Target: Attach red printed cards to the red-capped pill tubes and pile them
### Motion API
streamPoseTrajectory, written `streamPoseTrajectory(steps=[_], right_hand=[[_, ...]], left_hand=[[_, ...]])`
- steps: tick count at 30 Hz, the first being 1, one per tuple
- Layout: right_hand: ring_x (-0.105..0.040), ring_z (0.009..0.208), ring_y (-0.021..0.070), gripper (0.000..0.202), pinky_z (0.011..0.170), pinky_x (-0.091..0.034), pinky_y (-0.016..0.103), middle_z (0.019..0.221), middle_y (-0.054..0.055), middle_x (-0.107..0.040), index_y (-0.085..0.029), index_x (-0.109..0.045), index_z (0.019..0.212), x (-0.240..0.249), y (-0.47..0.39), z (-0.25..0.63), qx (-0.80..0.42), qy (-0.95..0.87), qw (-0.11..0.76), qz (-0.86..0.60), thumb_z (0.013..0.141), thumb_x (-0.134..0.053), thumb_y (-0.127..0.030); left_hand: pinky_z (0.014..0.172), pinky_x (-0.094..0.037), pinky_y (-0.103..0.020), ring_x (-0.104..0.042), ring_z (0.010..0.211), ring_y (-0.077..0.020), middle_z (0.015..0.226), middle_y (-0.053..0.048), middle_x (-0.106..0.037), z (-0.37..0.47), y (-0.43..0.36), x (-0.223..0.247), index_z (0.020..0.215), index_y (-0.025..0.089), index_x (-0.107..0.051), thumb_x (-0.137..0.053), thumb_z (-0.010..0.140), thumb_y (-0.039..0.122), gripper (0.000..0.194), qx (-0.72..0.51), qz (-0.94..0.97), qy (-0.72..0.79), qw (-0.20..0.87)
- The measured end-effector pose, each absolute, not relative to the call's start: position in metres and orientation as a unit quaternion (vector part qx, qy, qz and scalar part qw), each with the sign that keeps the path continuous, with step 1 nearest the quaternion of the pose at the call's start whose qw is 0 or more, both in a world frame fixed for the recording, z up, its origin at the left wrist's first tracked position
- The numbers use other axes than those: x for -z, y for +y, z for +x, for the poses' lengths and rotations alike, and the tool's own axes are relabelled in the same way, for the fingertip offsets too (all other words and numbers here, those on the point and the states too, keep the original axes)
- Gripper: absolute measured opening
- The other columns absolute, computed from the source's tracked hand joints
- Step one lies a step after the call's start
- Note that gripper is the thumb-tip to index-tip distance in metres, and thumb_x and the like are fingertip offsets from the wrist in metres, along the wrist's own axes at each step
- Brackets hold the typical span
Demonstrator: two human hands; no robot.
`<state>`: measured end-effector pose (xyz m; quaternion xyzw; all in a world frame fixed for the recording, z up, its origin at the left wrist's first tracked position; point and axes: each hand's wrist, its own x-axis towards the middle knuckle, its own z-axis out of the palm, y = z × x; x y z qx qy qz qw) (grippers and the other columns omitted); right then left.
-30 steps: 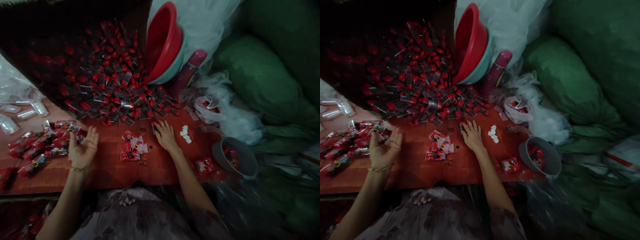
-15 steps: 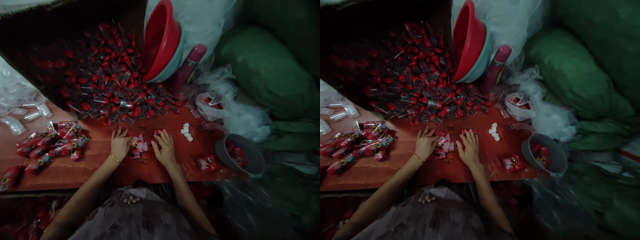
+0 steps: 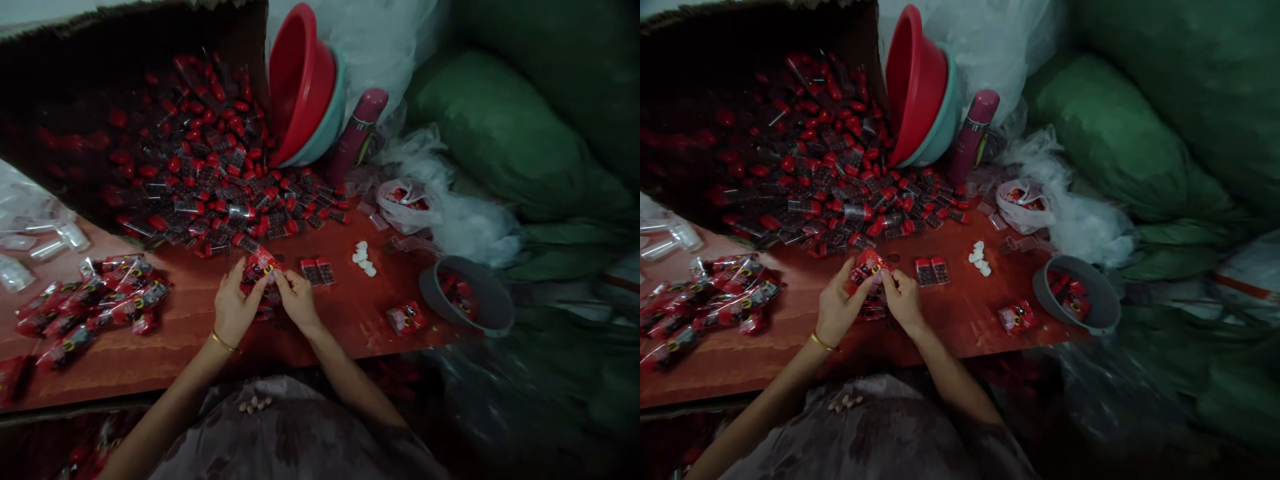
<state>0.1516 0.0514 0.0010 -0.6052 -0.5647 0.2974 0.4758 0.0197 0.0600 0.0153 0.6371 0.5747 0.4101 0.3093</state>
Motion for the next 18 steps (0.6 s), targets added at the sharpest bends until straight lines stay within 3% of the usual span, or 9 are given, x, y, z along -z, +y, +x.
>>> streamPoseTrajectory(steps=[2,5,10,14,18], right_hand=[[-0.045,0.048,0.0103,0.038,0.048,-0.033,0.022,0.051,-0.003,-0.049,-0.020,-0.050,0.059,-0.001,0.050,0.150,-0.280,-0.561,0.482,-0.612,0.090,-0.041,-0.039],[-0.045,0.051,0.0126,0.037,0.051,-0.034,0.024,0.051,-0.002,-0.046,-0.023,-0.041,0.055,0.000,0.047,0.147,-0.257,-0.565,0.481,-0.618,0.089,-0.041,-0.037],[-0.053,0.061,0.0160,0.031,0.058,-0.040,0.027,0.061,0.002,-0.055,-0.022,-0.048,0.065,0.001,0.044,0.144,-0.183,-0.618,0.448,-0.620,0.092,-0.036,-0.033],[-0.058,0.083,0.0201,0.028,0.077,-0.043,0.032,0.086,0.009,-0.064,-0.016,-0.058,0.091,-0.001,0.044,0.169,-0.129,-0.638,0.411,-0.638,0.093,-0.036,-0.035],[-0.055,0.093,0.0282,0.033,0.076,-0.041,0.039,0.100,0.017,-0.062,-0.013,-0.061,0.096,0.003,0.042,0.201,-0.012,-0.578,0.212,-0.788,0.087,-0.048,-0.041]], left_hand=[[0.084,-0.048,-0.038,-0.065,0.092,-0.0256,0.100,-0.011,-0.071,0.022,0.058,-0.016,0.103,0.015,-0.069,-0.066,0.071,0.046,0.045,-0.413,0.541,0.561,0.471],[0.067,-0.050,-0.028,-0.064,0.069,-0.0175,0.077,-0.007,-0.072,0.031,0.054,-0.019,0.080,0.012,-0.072,-0.074,0.061,0.048,0.040,-0.442,0.392,0.514,0.622],[0.061,-0.049,-0.024,-0.062,0.060,-0.0120,0.067,-0.002,-0.070,0.043,0.055,-0.028,0.068,0.013,-0.069,-0.085,0.043,0.035,0.038,-0.511,0.226,0.507,0.656],[0.059,-0.050,-0.024,-0.060,0.054,-0.0102,0.059,0.001,-0.067,0.036,0.066,-0.029,0.062,0.013,-0.063,-0.087,0.039,0.029,0.036,-0.487,0.179,0.508,0.687],[0.061,-0.050,-0.025,-0.062,0.056,-0.0111,0.058,0.002,-0.066,0.028,0.073,-0.031,0.062,0.014,-0.061,-0.086,0.046,0.028,0.032,-0.450,0.165,0.489,0.729]])
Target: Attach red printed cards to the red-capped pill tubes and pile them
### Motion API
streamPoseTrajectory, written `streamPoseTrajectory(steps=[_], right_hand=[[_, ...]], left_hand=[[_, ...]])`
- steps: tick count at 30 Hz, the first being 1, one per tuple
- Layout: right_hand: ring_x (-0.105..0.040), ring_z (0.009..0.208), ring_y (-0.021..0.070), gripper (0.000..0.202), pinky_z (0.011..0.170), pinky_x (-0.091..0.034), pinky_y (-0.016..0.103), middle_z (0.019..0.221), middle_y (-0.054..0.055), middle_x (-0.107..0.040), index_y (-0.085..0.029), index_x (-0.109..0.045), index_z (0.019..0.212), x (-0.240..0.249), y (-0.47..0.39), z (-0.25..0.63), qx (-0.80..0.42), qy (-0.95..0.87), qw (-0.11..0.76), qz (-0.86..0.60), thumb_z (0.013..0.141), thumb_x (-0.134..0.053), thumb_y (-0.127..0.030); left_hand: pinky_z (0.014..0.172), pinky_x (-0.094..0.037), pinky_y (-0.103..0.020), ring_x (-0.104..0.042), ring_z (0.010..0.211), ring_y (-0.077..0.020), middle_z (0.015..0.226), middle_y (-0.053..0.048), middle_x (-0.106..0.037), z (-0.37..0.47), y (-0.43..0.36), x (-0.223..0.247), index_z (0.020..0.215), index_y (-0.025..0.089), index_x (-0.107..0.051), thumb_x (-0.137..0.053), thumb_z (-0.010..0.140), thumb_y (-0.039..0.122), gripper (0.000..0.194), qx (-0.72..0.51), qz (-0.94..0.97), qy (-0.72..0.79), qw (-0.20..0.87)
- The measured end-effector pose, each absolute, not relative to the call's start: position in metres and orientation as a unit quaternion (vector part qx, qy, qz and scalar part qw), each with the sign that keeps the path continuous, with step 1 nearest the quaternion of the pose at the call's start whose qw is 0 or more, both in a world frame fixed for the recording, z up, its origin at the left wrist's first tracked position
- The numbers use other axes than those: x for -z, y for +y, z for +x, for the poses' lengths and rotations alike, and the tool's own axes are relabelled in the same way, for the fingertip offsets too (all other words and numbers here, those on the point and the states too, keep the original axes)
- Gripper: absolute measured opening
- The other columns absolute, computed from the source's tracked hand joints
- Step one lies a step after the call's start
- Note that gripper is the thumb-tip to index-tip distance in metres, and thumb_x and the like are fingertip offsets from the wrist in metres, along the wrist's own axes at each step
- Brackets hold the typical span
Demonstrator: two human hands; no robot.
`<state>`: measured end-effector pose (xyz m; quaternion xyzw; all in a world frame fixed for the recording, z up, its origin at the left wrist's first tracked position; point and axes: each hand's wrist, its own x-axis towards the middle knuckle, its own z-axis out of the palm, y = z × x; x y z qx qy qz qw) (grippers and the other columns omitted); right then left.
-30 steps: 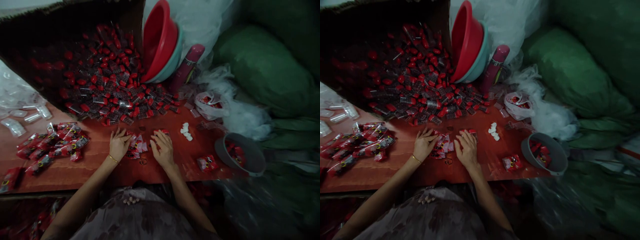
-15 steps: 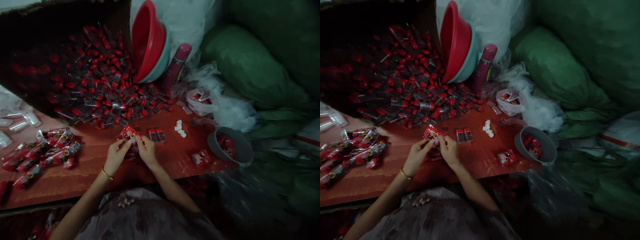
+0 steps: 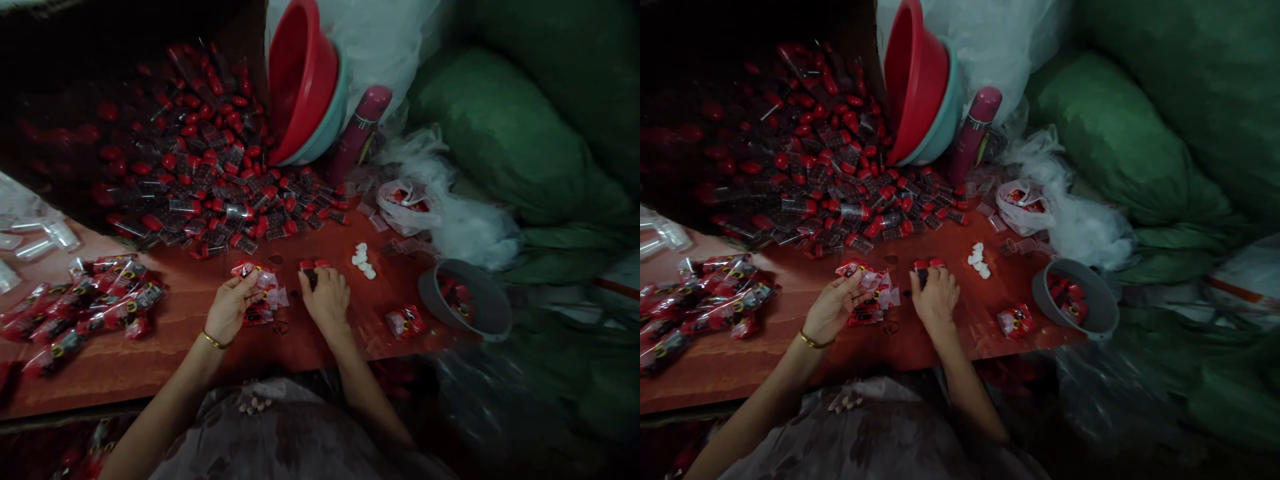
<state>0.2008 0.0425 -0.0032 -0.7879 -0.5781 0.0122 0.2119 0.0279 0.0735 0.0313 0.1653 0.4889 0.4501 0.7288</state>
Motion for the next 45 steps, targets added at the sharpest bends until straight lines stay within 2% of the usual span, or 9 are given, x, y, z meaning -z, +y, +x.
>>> streamPoseTrajectory(steps=[4,7,14,21,29,35,38,43,45], right_hand=[[-0.055,0.094,0.0307,0.029,0.073,-0.042,0.039,0.100,0.017,-0.062,-0.012,-0.059,0.098,0.012,0.038,0.212,-0.016,-0.560,0.130,-0.818,0.081,-0.059,-0.036],[-0.058,0.088,0.0275,0.022,0.073,-0.043,0.037,0.091,0.012,-0.064,-0.015,-0.058,0.094,0.018,0.034,0.214,-0.068,-0.576,0.193,-0.791,0.079,-0.060,-0.030],[-0.060,0.067,0.0140,0.022,0.061,-0.046,0.025,0.081,0.001,-0.064,-0.020,-0.056,0.099,0.002,0.001,0.218,-0.264,-0.588,0.437,-0.627,0.084,-0.053,-0.036],[-0.060,0.063,0.0125,0.017,0.056,-0.046,0.022,0.075,0.000,-0.064,-0.019,-0.059,0.093,-0.023,-0.013,0.206,-0.319,-0.593,0.456,-0.583,0.080,-0.059,-0.030],[-0.052,0.050,0.0102,0.017,0.045,-0.043,0.021,0.064,-0.002,-0.058,-0.019,-0.059,0.089,-0.022,-0.010,0.199,-0.383,-0.536,0.479,-0.579,0.077,-0.061,-0.031],[-0.047,0.042,0.0078,0.021,0.044,-0.042,0.020,0.055,-0.006,-0.051,-0.019,-0.057,0.089,-0.016,-0.007,0.194,-0.442,-0.483,0.497,-0.569,0.079,-0.059,-0.036],[-0.046,0.041,0.0082,0.019,0.044,-0.042,0.021,0.052,-0.007,-0.049,-0.019,-0.056,0.089,-0.012,-0.007,0.186,-0.420,-0.487,0.502,-0.578,0.082,-0.056,-0.037],[-0.054,0.053,0.0116,0.018,0.053,-0.046,0.023,0.062,-0.003,-0.057,-0.020,-0.056,0.094,-0.005,-0.005,0.172,-0.244,-0.513,0.516,-0.641,0.083,-0.056,-0.034],[-0.054,0.051,0.0111,0.017,0.052,-0.046,0.023,0.062,-0.003,-0.056,-0.020,-0.055,0.093,-0.004,-0.003,0.170,-0.254,-0.510,0.518,-0.638,0.084,-0.054,-0.034]], left_hand=[[0.064,-0.050,-0.026,-0.067,0.068,-0.0161,0.065,-0.002,-0.068,0.029,0.072,-0.035,0.064,0.015,-0.062,-0.084,0.051,0.033,0.032,-0.405,0.160,0.461,0.773],[0.066,-0.050,-0.027,-0.068,0.074,-0.0186,0.068,-0.003,-0.070,0.030,0.068,-0.036,0.065,0.015,-0.062,-0.084,0.050,0.035,0.034,-0.402,0.162,0.456,0.778],[0.058,-0.050,-0.023,-0.060,0.054,-0.0098,0.057,0.001,-0.064,0.032,0.061,-0.036,0.062,0.014,-0.063,-0.085,0.044,0.039,0.038,-0.424,0.190,0.483,0.742],[0.056,-0.050,-0.021,-0.060,0.055,-0.0097,0.062,-0.001,-0.067,0.039,0.057,-0.040,0.062,0.013,-0.066,-0.084,0.043,0.044,0.041,-0.404,0.222,0.486,0.743],[0.050,-0.040,-0.020,-0.051,0.046,-0.0072,0.051,0.001,-0.062,0.036,0.052,-0.036,0.054,0.012,-0.067,-0.081,0.050,0.043,0.034,-0.424,0.317,0.494,0.690],[0.057,-0.044,-0.022,-0.055,0.054,-0.0094,0.062,-0.001,-0.068,0.039,0.049,-0.036,0.067,0.013,-0.072,-0.082,0.050,0.038,0.032,-0.408,0.332,0.465,0.712],[0.057,-0.044,-0.022,-0.056,0.055,-0.0095,0.064,-0.001,-0.069,0.043,0.046,-0.032,0.070,0.013,-0.072,-0.083,0.050,0.037,0.034,-0.406,0.320,0.457,0.724],[0.055,-0.044,-0.022,-0.056,0.052,-0.0094,0.060,-0.001,-0.066,0.055,0.038,-0.023,0.064,0.013,-0.068,-0.085,0.043,0.039,0.037,-0.431,0.247,0.468,0.731],[0.054,-0.044,-0.021,-0.056,0.053,-0.0091,0.061,0.000,-0.067,0.058,0.037,-0.022,0.064,0.013,-0.067,-0.085,0.044,0.037,0.036,-0.453,0.233,0.464,0.725]])
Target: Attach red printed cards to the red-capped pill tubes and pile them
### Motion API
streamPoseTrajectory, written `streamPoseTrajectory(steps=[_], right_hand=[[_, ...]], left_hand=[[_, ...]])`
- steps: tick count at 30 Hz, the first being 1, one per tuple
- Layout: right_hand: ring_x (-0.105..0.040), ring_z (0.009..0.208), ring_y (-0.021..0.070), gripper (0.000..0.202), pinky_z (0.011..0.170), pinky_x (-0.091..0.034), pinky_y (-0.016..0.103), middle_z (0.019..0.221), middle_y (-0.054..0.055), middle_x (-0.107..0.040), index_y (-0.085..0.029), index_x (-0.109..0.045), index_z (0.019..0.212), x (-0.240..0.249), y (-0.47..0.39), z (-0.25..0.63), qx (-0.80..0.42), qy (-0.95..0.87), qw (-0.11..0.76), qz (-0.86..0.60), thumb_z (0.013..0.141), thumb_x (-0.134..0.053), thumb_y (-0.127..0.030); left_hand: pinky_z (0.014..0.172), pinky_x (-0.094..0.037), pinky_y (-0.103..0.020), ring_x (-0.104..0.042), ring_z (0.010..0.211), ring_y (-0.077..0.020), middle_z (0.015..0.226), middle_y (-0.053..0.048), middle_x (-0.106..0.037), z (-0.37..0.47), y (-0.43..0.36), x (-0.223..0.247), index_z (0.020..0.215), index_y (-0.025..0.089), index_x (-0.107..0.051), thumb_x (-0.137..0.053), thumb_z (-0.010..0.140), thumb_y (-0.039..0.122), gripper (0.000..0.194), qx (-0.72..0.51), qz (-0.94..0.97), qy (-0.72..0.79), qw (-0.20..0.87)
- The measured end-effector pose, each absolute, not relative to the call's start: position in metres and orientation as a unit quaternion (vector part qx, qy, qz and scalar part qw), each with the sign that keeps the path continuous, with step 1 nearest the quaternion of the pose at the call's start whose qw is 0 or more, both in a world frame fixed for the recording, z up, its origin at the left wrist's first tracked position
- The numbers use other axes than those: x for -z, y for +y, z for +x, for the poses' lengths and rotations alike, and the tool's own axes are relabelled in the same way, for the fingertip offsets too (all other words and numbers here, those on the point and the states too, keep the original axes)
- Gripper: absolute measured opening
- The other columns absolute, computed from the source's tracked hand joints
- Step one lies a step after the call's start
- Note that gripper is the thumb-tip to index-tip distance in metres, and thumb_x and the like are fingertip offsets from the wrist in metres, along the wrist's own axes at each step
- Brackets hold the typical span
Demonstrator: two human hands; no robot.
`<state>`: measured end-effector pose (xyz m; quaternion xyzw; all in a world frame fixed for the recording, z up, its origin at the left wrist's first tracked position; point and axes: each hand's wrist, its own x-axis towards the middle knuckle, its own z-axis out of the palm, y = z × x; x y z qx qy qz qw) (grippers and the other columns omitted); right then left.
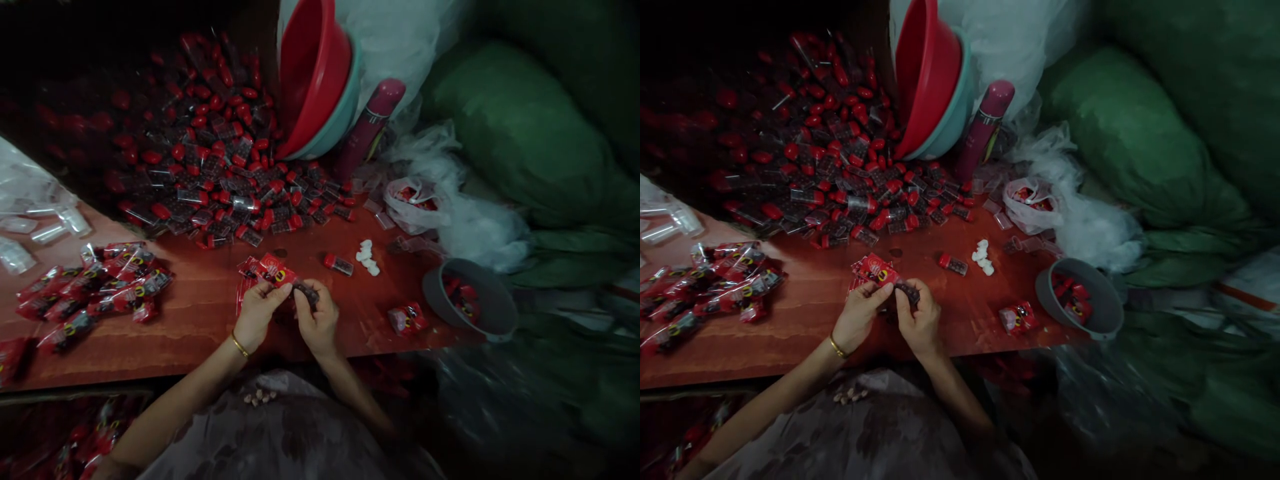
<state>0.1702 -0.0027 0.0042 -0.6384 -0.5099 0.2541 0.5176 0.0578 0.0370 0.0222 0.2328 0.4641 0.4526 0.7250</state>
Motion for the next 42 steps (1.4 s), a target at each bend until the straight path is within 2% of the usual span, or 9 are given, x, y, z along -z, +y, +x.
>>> streamPoseTrajectory(steps=[5,8,13,18,22,27,34,39,42], right_hand=[[-0.044,0.039,0.0071,0.018,0.041,-0.038,0.019,0.053,-0.007,-0.049,-0.020,-0.052,0.091,-0.009,0.001,0.167,-0.441,-0.509,0.488,-0.556,0.087,-0.050,-0.038],[-0.041,0.039,0.0063,0.018,0.040,-0.035,0.018,0.054,-0.007,-0.048,-0.021,-0.051,0.091,-0.012,0.003,0.158,-0.436,-0.488,0.514,-0.555,0.087,-0.049,-0.038],[-0.045,0.044,0.0062,0.019,0.043,-0.040,0.019,0.067,-0.004,-0.053,-0.022,-0.048,0.097,-0.012,0.006,0.147,-0.462,-0.471,0.536,-0.527,0.088,-0.046,-0.039],[-0.049,0.044,0.0055,0.019,0.046,-0.044,0.019,0.068,-0.005,-0.054,-0.022,-0.046,0.099,-0.005,0.007,0.149,-0.519,-0.490,0.513,-0.476,0.089,-0.046,-0.038],[-0.049,0.041,0.0054,0.025,0.039,-0.043,0.017,0.068,-0.006,-0.056,-0.023,-0.046,0.101,0.000,0.010,0.149,-0.512,-0.493,0.500,-0.494,0.083,-0.055,-0.037],[-0.056,0.044,0.0073,0.021,0.044,-0.049,0.020,0.068,-0.005,-0.062,-0.021,-0.055,0.089,-0.004,0.020,0.152,-0.552,-0.500,0.473,-0.472,0.075,-0.064,-0.033],[-0.056,0.051,0.0104,0.021,0.051,-0.048,0.022,0.060,-0.004,-0.060,-0.021,-0.058,0.070,-0.001,0.032,0.128,-0.408,-0.570,0.485,-0.523,0.077,-0.062,-0.041],[-0.061,0.083,0.0184,0.024,0.080,-0.045,0.031,0.086,0.005,-0.069,-0.021,-0.064,0.089,-0.003,0.049,0.176,-0.143,-0.645,0.383,-0.645,0.086,-0.051,-0.041],[-0.051,0.107,0.0296,0.036,0.090,-0.036,0.043,0.116,0.017,-0.061,-0.012,-0.059,0.110,0.007,0.054,0.226,0.010,-0.601,0.254,-0.758,0.086,-0.050,-0.036]], left_hand=[[0.058,-0.048,-0.024,-0.061,0.060,-0.0128,0.070,-0.003,-0.070,0.054,0.041,-0.024,0.076,0.014,-0.071,-0.077,0.061,0.038,0.029,-0.474,0.279,0.454,0.702],[0.056,-0.049,-0.025,-0.061,0.059,-0.0136,0.075,-0.004,-0.071,0.053,0.044,-0.028,0.083,0.016,-0.072,-0.076,0.062,0.035,0.028,-0.469,0.291,0.436,0.711],[0.036,-0.041,-0.019,-0.057,0.051,-0.0113,0.085,-0.006,-0.071,0.051,0.046,-0.032,0.086,0.016,-0.070,-0.077,0.059,0.038,0.036,-0.444,0.266,0.410,0.751],[0.028,-0.036,-0.018,-0.050,0.043,-0.0086,0.069,-0.002,-0.066,0.048,0.041,-0.028,0.088,0.015,-0.070,-0.076,0.059,0.042,0.040,-0.434,0.247,0.405,0.766],[0.033,-0.037,-0.019,-0.049,0.043,-0.0084,0.057,0.001,-0.060,0.043,0.041,-0.027,0.078,0.013,-0.071,-0.077,0.059,0.038,0.033,-0.420,0.258,0.422,0.761],[0.054,-0.047,-0.023,-0.062,0.067,-0.0144,0.081,-0.005,-0.070,0.028,0.045,-0.029,0.083,0.015,-0.071,-0.077,0.061,0.034,0.029,-0.456,0.217,0.397,0.766],[0.067,-0.051,-0.023,-0.065,0.072,-0.0137,0.080,-0.004,-0.071,0.014,0.040,-0.021,0.084,0.016,-0.071,-0.077,0.063,0.029,0.025,-0.444,0.162,0.405,0.783],[0.081,-0.052,-0.028,-0.067,0.090,-0.0155,0.089,-0.003,-0.073,-0.049,0.064,-0.025,0.082,0.020,-0.066,-0.062,0.080,0.033,0.014,-0.549,0.052,0.432,0.714],[0.082,-0.052,-0.028,-0.064,0.099,-0.0164,0.095,-0.008,-0.072,-0.081,0.076,-0.027,0.092,0.017,-0.064,-0.048,0.081,0.057,0.045,-0.680,0.012,0.409,0.608]])
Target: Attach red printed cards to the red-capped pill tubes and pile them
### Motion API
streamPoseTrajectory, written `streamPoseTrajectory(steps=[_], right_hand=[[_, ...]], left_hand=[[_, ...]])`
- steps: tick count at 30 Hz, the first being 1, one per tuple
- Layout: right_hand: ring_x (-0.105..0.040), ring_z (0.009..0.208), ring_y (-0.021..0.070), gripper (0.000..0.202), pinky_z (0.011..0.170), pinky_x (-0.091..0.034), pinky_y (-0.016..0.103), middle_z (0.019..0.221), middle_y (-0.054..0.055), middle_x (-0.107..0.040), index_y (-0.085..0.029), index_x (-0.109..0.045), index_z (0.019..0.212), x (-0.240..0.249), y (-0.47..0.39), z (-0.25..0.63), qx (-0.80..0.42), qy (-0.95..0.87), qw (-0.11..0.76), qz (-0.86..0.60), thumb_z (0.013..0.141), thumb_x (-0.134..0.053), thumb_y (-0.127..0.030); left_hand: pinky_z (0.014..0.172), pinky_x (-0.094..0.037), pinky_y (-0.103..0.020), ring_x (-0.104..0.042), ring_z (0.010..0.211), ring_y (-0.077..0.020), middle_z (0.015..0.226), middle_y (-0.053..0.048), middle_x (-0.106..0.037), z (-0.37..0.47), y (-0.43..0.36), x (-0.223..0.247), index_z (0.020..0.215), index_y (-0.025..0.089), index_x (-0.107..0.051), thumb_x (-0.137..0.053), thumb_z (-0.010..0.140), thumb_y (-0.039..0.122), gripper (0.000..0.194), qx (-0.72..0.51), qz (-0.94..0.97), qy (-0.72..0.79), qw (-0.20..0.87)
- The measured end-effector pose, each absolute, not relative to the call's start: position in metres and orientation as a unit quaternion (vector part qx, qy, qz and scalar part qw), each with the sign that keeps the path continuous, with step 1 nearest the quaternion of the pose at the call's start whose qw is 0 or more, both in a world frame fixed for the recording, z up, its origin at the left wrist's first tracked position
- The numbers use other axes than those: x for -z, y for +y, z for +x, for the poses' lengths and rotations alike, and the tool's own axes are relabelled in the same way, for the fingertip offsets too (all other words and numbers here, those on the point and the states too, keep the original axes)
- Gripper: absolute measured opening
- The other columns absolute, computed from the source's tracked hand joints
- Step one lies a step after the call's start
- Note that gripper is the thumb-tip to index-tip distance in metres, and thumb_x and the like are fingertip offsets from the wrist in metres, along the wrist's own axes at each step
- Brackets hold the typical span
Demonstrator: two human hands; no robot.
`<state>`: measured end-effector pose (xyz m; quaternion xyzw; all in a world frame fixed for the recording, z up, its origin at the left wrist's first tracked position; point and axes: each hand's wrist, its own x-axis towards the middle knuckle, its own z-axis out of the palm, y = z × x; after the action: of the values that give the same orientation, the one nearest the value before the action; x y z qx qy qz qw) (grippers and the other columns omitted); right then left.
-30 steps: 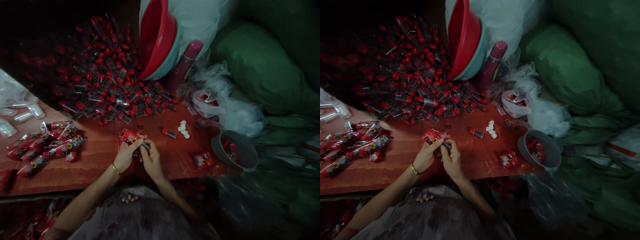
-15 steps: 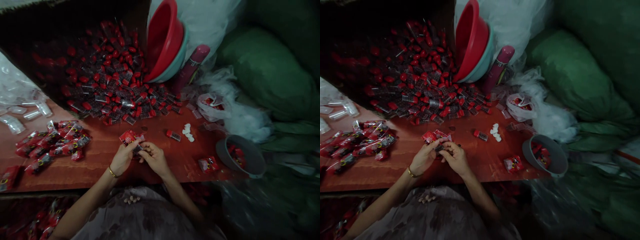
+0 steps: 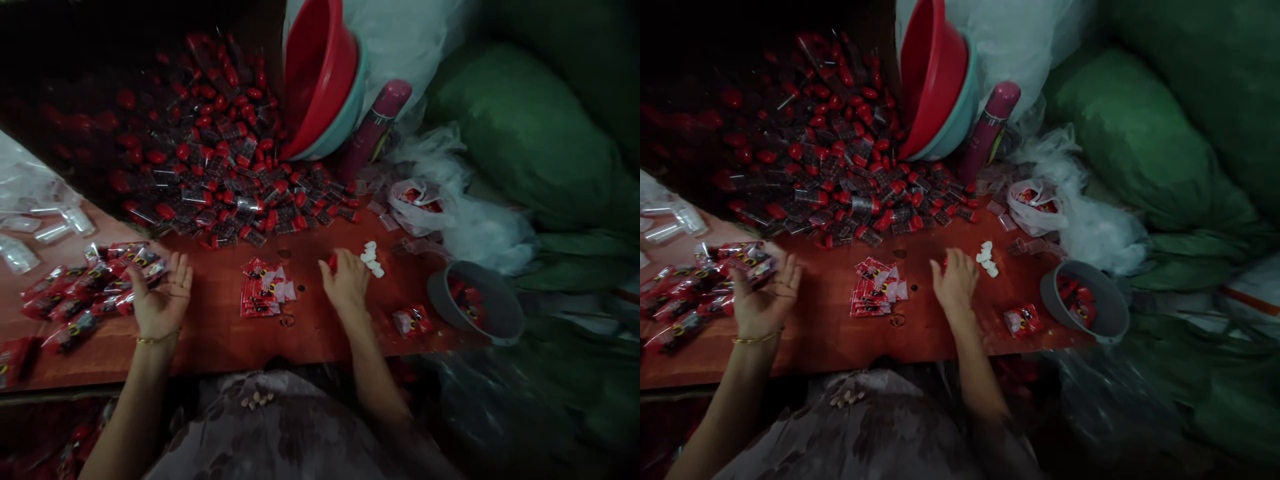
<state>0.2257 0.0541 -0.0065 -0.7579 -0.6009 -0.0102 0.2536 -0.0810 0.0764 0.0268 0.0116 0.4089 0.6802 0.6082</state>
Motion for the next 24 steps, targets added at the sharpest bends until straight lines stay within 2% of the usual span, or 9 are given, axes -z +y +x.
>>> streamPoseTrajectory(steps=[2,5,6,9,11,13,19,21,24], right_hand=[[-0.049,0.109,0.0321,0.037,0.089,-0.035,0.045,0.118,0.019,-0.059,-0.010,-0.057,0.115,0.016,0.051,0.244,0.035,-0.574,0.173,-0.799,0.087,-0.048,-0.032],[-0.051,0.105,0.0308,0.039,0.085,-0.035,0.043,0.120,0.016,-0.059,-0.012,-0.054,0.120,0.028,0.039,0.241,0.033,-0.581,0.128,-0.803,0.089,-0.046,-0.034],[-0.051,0.105,0.0305,0.040,0.085,-0.035,0.043,0.122,0.015,-0.058,-0.013,-0.054,0.121,0.031,0.035,0.235,0.034,-0.584,0.129,-0.801,0.089,-0.046,-0.036],[-0.049,0.109,0.0311,0.044,0.087,-0.035,0.044,0.126,0.016,-0.055,-0.013,-0.052,0.123,0.035,0.027,0.220,0.040,-0.593,0.147,-0.791,0.089,-0.046,-0.039],[-0.047,0.112,0.0317,0.044,0.089,-0.034,0.045,0.129,0.017,-0.053,-0.012,-0.052,0.123,0.036,0.026,0.217,0.039,-0.602,0.162,-0.781,0.089,-0.046,-0.040],[-0.047,0.113,0.0318,0.042,0.090,-0.034,0.046,0.129,0.017,-0.053,-0.013,-0.056,0.119,0.035,0.025,0.218,0.043,-0.609,0.185,-0.770,0.088,-0.046,-0.040],[-0.051,0.112,0.0260,0.027,0.097,-0.032,0.043,0.118,0.010,-0.063,-0.019,-0.065,0.102,0.016,0.025,0.206,0.062,-0.634,0.320,-0.702,0.090,-0.047,-0.034],[-0.055,0.105,0.0229,0.026,0.094,-0.036,0.038,0.110,0.008,-0.067,-0.020,-0.066,0.101,0.009,0.028,0.194,0.019,-0.654,0.349,-0.671,0.090,-0.047,-0.033],[-0.061,0.088,0.0204,0.029,0.082,-0.043,0.032,0.094,0.008,-0.070,-0.018,-0.065,0.101,0.004,0.034,0.174,-0.086,-0.672,0.348,-0.648,0.090,-0.047,-0.037]], left_hand=[[0.082,-0.052,-0.031,-0.063,0.102,-0.0201,0.099,-0.013,-0.070,-0.078,0.077,-0.025,0.094,0.014,-0.064,-0.047,0.077,0.064,0.056,-0.673,0.038,0.422,0.606],[0.089,-0.048,-0.039,-0.062,0.103,-0.0262,0.098,-0.013,-0.071,-0.040,0.072,-0.018,0.090,0.015,-0.068,-0.063,0.072,0.049,0.039,-0.538,0.223,0.534,0.613],[0.096,-0.044,-0.041,-0.059,0.109,-0.0274,0.103,-0.012,-0.070,-0.025,0.071,-0.015,0.092,0.017,-0.069,-0.067,0.071,0.043,0.034,-0.503,0.345,0.559,0.562],[0.110,-0.023,-0.050,-0.039,0.130,-0.0315,0.124,-0.010,-0.061,0.008,0.074,-0.003,0.098,0.022,-0.071,-0.070,0.069,0.032,0.031,-0.355,0.639,0.602,0.321],[0.109,-0.020,-0.053,-0.034,0.133,-0.0337,0.129,-0.010,-0.057,0.016,0.079,0.004,0.098,0.023,-0.072,-0.067,0.074,0.031,0.027,-0.247,0.729,0.604,0.205],[0.108,-0.023,-0.054,-0.037,0.131,-0.0341,0.127,-0.010,-0.059,0.015,0.082,0.010,0.098,0.024,-0.072,-0.060,0.080,0.032,0.023,-0.176,0.771,0.595,0.144],[0.103,-0.030,-0.053,-0.044,0.126,-0.0331,0.125,-0.010,-0.060,0.008,0.079,0.018,0.102,0.025,-0.071,-0.050,0.086,0.035,0.029,-0.185,0.790,0.578,0.087],[0.103,-0.030,-0.054,-0.045,0.125,-0.0331,0.126,-0.009,-0.060,0.008,0.078,0.019,0.101,0.025,-0.071,-0.049,0.086,0.035,0.029,-0.208,0.786,0.575,0.087],[0.103,-0.030,-0.055,-0.048,0.123,-0.0325,0.122,-0.008,-0.063,0.009,0.076,0.019,0.098,0.026,-0.072,-0.051,0.085,0.033,0.025,-0.232,0.787,0.563,0.099]])
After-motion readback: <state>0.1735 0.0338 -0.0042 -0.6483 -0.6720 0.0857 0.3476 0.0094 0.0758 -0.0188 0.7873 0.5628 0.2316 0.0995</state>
